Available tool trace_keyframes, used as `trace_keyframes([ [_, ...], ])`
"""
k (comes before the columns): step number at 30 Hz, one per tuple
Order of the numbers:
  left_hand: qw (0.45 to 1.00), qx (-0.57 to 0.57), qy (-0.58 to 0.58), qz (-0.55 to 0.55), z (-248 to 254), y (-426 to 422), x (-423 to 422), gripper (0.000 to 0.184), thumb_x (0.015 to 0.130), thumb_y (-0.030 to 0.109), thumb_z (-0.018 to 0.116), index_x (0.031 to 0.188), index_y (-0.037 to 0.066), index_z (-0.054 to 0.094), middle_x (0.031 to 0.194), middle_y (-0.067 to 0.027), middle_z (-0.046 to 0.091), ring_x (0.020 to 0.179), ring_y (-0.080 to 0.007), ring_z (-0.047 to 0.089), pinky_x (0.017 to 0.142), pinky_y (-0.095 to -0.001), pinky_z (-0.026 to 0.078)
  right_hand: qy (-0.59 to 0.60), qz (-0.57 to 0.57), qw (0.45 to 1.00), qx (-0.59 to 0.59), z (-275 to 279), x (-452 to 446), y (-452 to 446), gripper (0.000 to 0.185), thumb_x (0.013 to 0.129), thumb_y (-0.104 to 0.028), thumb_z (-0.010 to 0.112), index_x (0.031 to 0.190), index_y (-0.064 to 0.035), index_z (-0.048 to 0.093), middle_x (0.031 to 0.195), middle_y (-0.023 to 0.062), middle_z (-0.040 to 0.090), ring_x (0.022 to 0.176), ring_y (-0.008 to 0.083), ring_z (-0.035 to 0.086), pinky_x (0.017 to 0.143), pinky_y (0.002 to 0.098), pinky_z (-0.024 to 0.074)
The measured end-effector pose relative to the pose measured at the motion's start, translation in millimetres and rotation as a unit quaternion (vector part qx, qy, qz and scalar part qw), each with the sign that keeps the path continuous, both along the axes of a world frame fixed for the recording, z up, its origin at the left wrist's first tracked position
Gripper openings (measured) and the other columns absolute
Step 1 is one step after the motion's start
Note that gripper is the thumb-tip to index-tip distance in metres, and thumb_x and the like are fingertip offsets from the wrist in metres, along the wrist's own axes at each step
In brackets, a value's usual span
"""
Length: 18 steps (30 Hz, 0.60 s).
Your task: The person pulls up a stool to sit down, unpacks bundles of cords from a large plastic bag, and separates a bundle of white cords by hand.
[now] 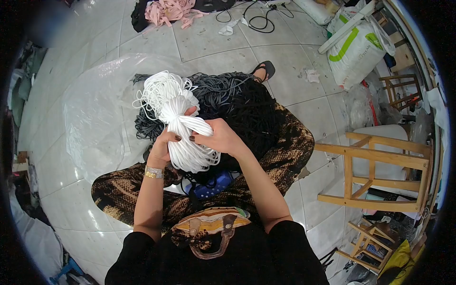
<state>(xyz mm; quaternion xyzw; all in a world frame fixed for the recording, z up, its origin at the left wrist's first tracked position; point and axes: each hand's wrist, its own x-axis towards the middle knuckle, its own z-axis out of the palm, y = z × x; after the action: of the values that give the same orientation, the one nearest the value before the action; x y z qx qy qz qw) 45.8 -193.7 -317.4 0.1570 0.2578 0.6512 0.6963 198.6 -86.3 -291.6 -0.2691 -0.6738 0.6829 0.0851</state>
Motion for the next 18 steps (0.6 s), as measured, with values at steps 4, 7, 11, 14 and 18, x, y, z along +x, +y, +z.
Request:
trace_keyframes([
  [4,0.999,-0.023,0.036,0.005,-2.0,0.5,0.3,0.086,0.055,0.004,0.045,0.138,-0.001,0.024,0.118,-0.0165,0.051,0.103,-0.0235,0.053,0.093,-0.0325,0.041,-0.03,-0.015,0.999,0.038,-0.1,-2.0,-2.2,0.026,0.071,-0.016,0.064,0.084,0.007,0.062,0.069,0.0074,0.062,0.066,0.0068,0.053,0.061,0.0268,0.0453],
  [7,0.999,-0.028,0.042,0.004,-1.3,1.8,1.9,0.089,0.052,0.006,0.047,0.138,-0.002,0.023,0.118,-0.0171,0.051,0.104,-0.0242,0.053,0.094,-0.0325,0.041,-0.039,-0.021,0.998,0.041,1.6,-3.0,-2.3,0.028,0.071,-0.016,0.063,0.085,0.0073,0.062,0.069,0.0081,0.062,0.066,0.0073,0.054,0.062,0.027,0.0455],
  [11,0.999,-0.025,0.02,0.005,4.6,1.8,4.7,0.09,0.052,0.006,0.047,0.139,-0.001,0.023,0.118,-0.0158,0.051,0.102,-0.0235,0.053,0.093,-0.0321,0.042,-0.019,-0.022,0.999,0.033,-0.4,-0.1,-1.4,0.026,0.073,-0.015,0.061,0.088,0.0064,0.062,0.07,0.0063,0.062,0.066,0.0072,0.054,0.061,0.0257,0.0449],
  [14,0.999,-0.03,0.006,0.013,10.2,2.1,6.1,0.09,0.052,0.005,0.047,0.139,0.0,0.023,0.116,-0.015,0.052,0.101,-0.023,0.054,0.092,-0.0332,0.043,0.011,-0.049,0.998,-0.033,2.6,4.0,2.8,0.025,0.074,-0.012,0.057,0.092,0.0053,0.061,0.072,0.0042,0.061,0.065,0.0063,0.053,0.059,0.0242,0.0433],
  [18,1.0,-0.019,0.005,-0.004,3.7,0.3,2.5,0.087,0.055,0.004,0.046,0.139,0.001,0.023,0.118,-0.0154,0.05,0.102,-0.0232,0.053,0.092,-0.0345,0.043,0.03,-0.066,0.99,-0.12,2.6,5.2,7.4,0.022,0.076,-0.01,0.054,0.093,0.0032,0.059,0.071,0.0012,0.057,0.063,0.0043,0.049,0.056,0.0222,0.0399],
])
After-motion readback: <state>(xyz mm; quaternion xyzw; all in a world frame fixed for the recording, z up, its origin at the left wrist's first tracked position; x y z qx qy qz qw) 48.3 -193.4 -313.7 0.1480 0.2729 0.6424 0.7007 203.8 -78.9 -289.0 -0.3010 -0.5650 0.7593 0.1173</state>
